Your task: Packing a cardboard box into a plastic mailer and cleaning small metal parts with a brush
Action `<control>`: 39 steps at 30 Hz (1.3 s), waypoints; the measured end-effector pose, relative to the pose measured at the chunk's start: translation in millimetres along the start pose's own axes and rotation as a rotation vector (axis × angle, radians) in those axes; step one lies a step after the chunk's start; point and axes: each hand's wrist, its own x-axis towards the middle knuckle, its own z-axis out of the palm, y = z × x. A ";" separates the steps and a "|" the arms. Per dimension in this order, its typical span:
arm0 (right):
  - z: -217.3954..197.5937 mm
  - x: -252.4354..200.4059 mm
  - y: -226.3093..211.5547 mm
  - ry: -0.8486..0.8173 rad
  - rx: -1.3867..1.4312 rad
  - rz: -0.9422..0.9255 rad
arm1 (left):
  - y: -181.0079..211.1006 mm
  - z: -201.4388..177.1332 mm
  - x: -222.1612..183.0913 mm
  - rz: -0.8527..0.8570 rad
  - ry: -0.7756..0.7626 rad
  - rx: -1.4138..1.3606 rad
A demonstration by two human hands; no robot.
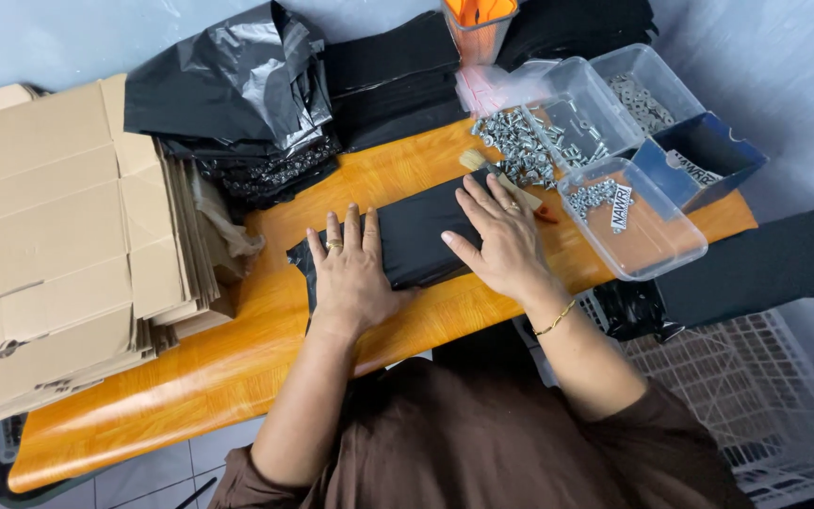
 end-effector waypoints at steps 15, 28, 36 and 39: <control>3.8 -0.6 -3.5 0.075 -0.027 -0.030 | 0.9 -5.3 -4.8 0.018 0.020 -0.035; -28.0 5.9 -55.0 0.061 -0.095 0.021 | 5.6 -8.1 -5.1 -0.003 0.024 0.001; -6.3 -4.6 -15.3 0.110 -0.019 0.004 | 5.5 -14.7 -10.8 0.009 0.019 -0.030; -3.6 -13.7 -0.6 0.258 0.040 0.001 | 5.1 -23.0 -10.8 0.014 -0.030 -0.083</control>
